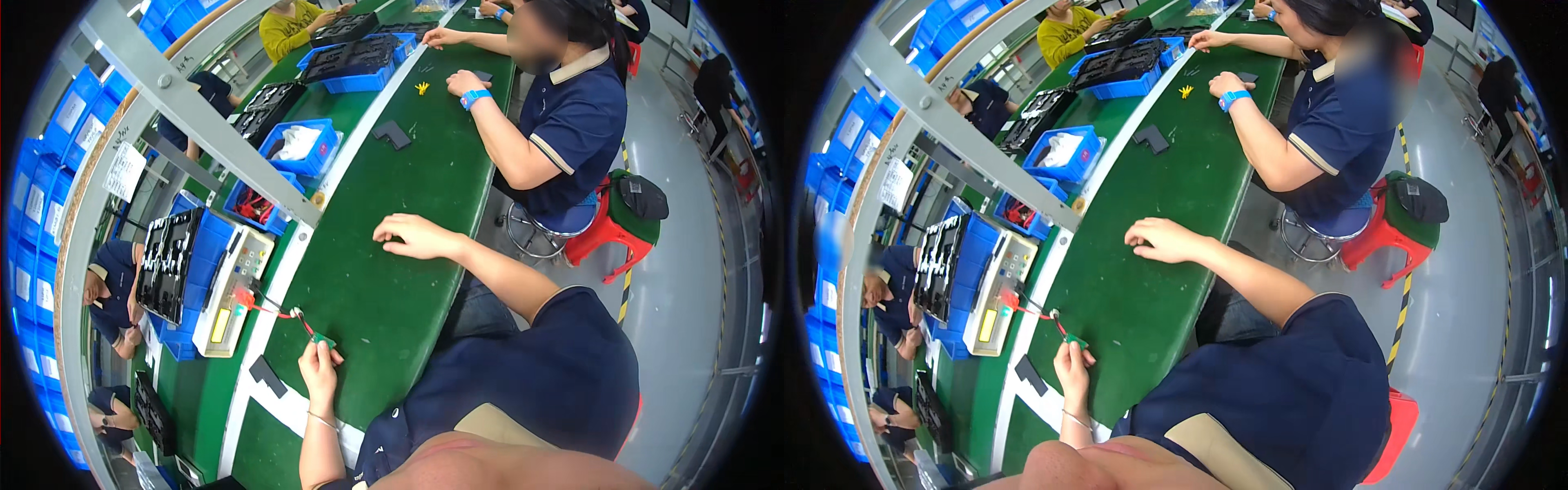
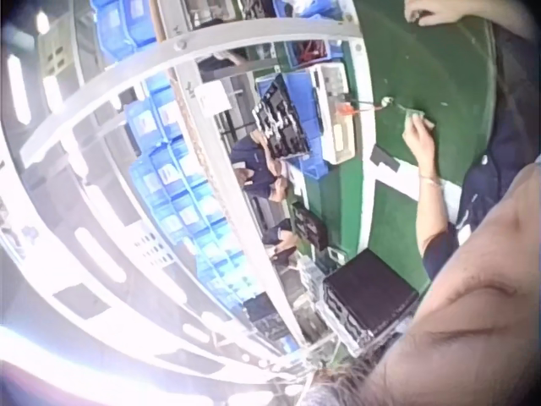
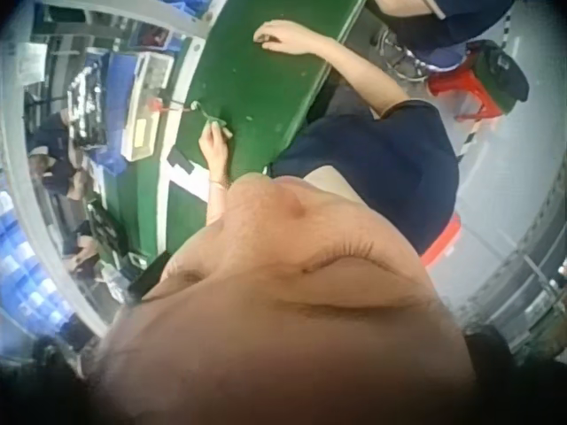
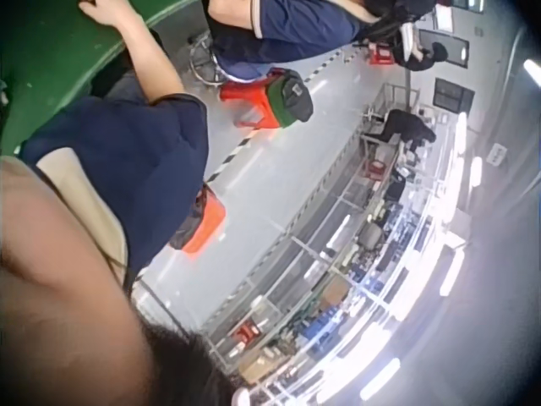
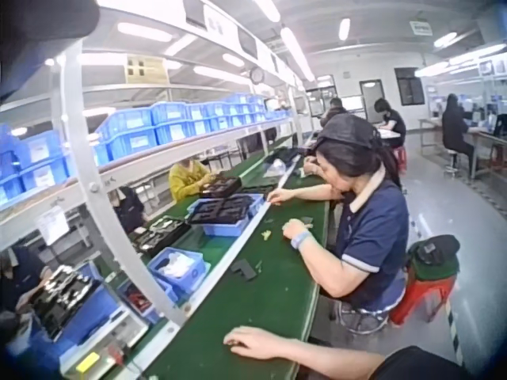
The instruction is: Testing electronic circuit boards and assembling them into plastic housings on a factory assembly line.
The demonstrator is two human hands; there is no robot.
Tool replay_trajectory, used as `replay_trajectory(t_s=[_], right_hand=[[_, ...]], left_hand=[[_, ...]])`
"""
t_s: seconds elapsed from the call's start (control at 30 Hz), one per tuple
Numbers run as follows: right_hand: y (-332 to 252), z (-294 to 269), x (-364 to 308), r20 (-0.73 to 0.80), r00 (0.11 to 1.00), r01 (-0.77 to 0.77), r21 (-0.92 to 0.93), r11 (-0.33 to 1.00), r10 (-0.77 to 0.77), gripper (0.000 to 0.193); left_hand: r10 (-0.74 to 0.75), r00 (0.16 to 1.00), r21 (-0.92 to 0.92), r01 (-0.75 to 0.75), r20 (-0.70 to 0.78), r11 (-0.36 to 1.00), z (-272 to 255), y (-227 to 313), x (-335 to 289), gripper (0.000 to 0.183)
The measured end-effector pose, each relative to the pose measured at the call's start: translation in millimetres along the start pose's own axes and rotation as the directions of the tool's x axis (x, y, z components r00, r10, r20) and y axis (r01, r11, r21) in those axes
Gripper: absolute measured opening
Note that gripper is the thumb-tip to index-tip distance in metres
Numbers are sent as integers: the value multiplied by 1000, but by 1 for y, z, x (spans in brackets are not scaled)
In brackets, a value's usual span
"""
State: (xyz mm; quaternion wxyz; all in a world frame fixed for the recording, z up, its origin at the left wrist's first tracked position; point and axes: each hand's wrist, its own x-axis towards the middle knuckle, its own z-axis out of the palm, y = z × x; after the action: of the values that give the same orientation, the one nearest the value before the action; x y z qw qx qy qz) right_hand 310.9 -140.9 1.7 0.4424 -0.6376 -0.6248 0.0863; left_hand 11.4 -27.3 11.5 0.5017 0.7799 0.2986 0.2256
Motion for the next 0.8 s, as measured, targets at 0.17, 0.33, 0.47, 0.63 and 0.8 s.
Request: replay_trajectory(t_s=[0.17,0.33,0.47,0.63,0.8], right_hand=[[3,4,4,26,1000,7,-4,1000,-7,16],[3,0,8,46,996,-78,69,995,75,14],[5,1,17,61,997,-36,-56,998,40,12],[13,6,21,52,999,8,-200,980,2,10],[8,17,38,35,994,109,-411,905,-104,7]], left_hand=[[-21,1000,-79,22,17,997,-4,-3,-2,26],[-10,1000,-69,10,1,998,-5,-4,-2,26],[-4,1000,-71,4,-7,997,-5,-7,-2,25],[-44,999,-117,46,16,992,0,-7,3,25],[-23,1000,-107,22,-15,994,-2,-7,2,28]])
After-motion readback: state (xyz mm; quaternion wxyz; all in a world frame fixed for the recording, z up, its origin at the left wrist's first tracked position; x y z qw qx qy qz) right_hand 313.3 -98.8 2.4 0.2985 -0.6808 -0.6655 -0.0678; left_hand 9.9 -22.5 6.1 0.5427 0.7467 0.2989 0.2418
